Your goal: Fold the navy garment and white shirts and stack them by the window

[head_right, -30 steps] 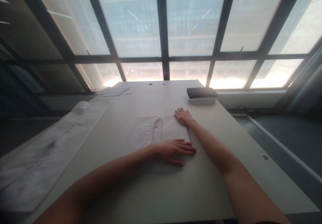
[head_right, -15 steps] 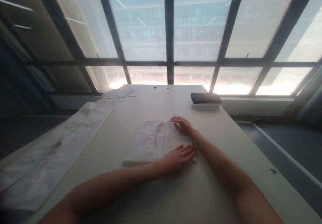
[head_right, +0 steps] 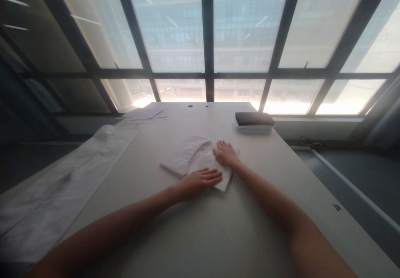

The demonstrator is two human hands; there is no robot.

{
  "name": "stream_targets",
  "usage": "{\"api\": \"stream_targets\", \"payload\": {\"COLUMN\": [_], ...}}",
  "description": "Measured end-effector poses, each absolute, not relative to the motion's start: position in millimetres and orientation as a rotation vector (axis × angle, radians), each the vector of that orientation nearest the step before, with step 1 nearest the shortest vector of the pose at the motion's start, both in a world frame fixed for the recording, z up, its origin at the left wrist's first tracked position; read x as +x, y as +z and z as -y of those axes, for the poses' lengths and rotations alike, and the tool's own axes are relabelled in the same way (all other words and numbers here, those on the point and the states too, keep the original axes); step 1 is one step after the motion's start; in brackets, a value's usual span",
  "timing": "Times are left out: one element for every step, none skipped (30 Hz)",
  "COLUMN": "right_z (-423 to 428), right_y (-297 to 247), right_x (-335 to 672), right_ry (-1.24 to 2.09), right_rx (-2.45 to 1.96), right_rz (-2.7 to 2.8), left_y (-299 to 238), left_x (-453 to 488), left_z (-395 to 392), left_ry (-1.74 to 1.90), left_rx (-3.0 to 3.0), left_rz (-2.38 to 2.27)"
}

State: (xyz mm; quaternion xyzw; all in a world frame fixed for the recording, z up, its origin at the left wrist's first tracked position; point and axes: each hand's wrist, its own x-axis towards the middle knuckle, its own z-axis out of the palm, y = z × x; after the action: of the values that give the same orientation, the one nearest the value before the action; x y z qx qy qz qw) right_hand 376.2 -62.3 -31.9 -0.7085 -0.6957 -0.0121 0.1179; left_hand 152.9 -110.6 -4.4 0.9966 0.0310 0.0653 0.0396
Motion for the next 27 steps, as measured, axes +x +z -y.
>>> {"api": "stream_targets", "payload": {"right_z": [63, 65, 68, 72, 77, 83, 89, 96, 102, 108, 114, 118, 121, 123, 124, 124, 124, 122, 121, 119, 117, 115, 113, 111, 109, 106, 103], "right_y": [-32, -33, -34, -34, -36, -37, -38, -40, -41, -42, -42, -41, -41, -40, -39, -38, -38, -38, -38, -40, -41, -42, -42, -42, -41, -40, -39], "right_x": [375, 374, 372, 371, 370, 369, 368, 368, 367, 368, 368, 368, 368, 369, 368, 368, 368, 368, 368, 369, 370, 373, 376, 380, 385, 391, 397], "right_ry": [-0.053, -0.063, -0.066, -0.063, -0.058, -0.055, -0.053, -0.051, -0.048, -0.04, -0.031, -0.025, -0.03, -0.048, -0.072, -0.091, -0.094, -0.078, -0.043, 0.002, 0.045, 0.079, 0.099, 0.104, 0.096, 0.073, 0.045], "right_rx": [-2.13, -2.174, -2.201, -2.214, -2.214, -2.208, -2.199, -2.192, -2.186, -2.177, -2.16, -2.131, -2.085, -2.021, -1.939, -1.844, -1.75, -1.671, -1.624, -1.614, -1.639, -1.687, -1.744, -1.798, -1.846, -1.892, -1.937], "right_rz": [1.97, 1.915, 1.877, 1.86, 1.86, 1.873, 1.888, 1.9, 1.908, 1.913, 1.916, 1.919, 1.923, 1.931, 1.95, 1.981, 2.021, 2.059, 2.088, 2.106, 2.116, 2.124, 2.137, 2.157, 2.178, 2.189, 2.185], "left_y": [-3, -2, 0, 1, 3, 5, 7, 9, 10, 12, 14, 16, 18, 20, 20, 20, 18, 15, 11, 6, -1, -7, -13, -18, -21, -23, -24], "left_x": [147, 140, 133, 126, 118, 111, 103, 95, 88, 83, 79, 78, 80, 84, 92, 102, 114, 128, 142, 155, 168, 178, 185, 191, 193, 194, 194], "left_z": [105, 100, 94, 88, 82, 76, 70, 65, 62, 60, 60, 63, 68, 74, 81, 87, 93, 96, 97, 97, 95, 92, 89, 86, 84, 83, 83], "left_ry": [0.184, 0.174, 0.166, 0.158, 0.153, 0.153, 0.16, 0.172, 0.189, 0.212, 0.236, 0.266, 0.302, 0.345, 0.395, 0.447, 0.5, 0.549, 0.585, 0.602, 0.589, 0.545, 0.481, 0.406, 0.331, 0.267, 0.218], "left_rx": [3.029, 3.005, 2.982, 2.962, 2.941, 2.92, 2.898, 2.875, 2.855, 2.841, 2.836, 2.842, 2.857, 2.876, 2.896, 2.91, 2.917, 2.914, 2.906, 2.896, 2.886, 2.88, 2.876, 2.874, 2.872, 2.869, 2.863], "left_rz": [-0.107, -0.109, -0.099, -0.08, -0.064, -0.054, -0.05, -0.051, -0.059, -0.075, -0.094, -0.119, -0.15, -0.182, -0.214, -0.246, -0.286, -0.334, -0.392, -0.458, -0.539, -0.622, -0.695, -0.755, -0.796, -0.822, -0.841]}}
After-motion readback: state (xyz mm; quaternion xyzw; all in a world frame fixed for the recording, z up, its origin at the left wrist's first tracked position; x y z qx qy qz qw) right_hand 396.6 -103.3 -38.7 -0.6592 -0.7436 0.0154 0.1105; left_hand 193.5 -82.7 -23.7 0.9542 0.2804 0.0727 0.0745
